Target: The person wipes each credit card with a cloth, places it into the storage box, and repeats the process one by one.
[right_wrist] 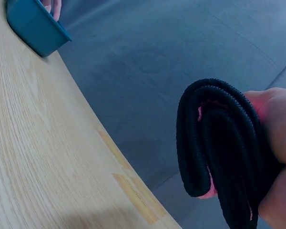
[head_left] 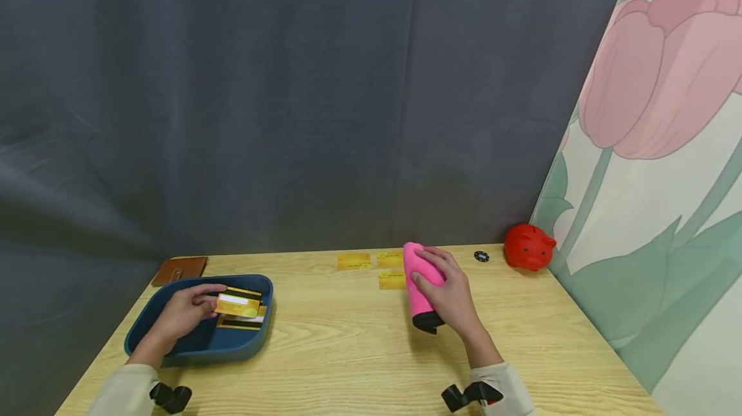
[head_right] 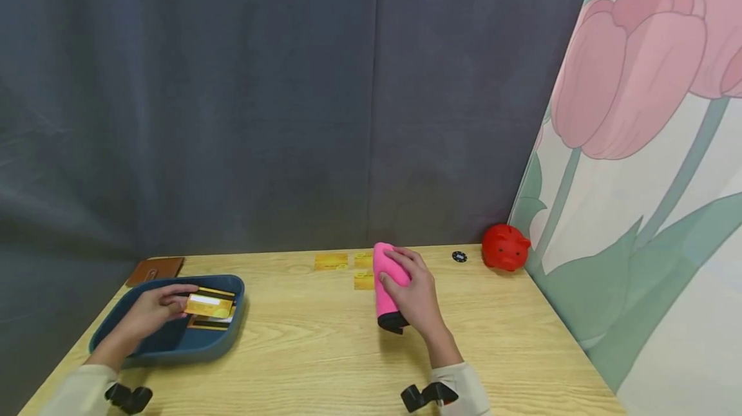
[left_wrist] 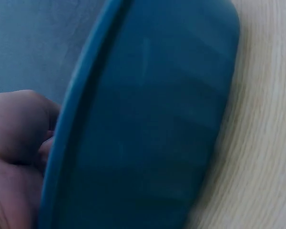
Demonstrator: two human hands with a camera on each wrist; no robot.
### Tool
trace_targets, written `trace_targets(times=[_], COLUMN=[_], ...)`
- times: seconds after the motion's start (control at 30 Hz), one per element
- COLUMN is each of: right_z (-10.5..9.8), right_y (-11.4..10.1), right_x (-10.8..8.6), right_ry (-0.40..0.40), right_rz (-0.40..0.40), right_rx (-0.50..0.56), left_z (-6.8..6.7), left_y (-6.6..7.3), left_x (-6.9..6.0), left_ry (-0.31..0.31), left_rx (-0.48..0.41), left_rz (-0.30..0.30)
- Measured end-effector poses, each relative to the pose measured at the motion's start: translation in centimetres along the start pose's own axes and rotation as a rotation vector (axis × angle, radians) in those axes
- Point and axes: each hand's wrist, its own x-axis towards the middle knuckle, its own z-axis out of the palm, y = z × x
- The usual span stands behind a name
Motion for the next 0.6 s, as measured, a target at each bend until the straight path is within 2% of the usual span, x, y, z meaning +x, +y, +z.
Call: trace_targets(times=[0.27,0.43,0.6], right_z=[0.02,0.16,0.25], right_y=[-0.03,0.07,0.27], right_x=[-0.02,0.0,0.02], right_ry=[0.009,0.015,0.011], right_rz=[-0.011,-0.027,-0.029], right_rx=[0.004,0.0,-0.014], left_z=[0.06,-0.09,-0.33], left_y=[-0.41,-0.8,-0.83], left_x=[0.51,0.52,0.34], left_ry=[0.032,0.045,0.026], left_rx=[0.01,-0.029,-0.08], left_rz=[-0.024,-0.046,-0.052])
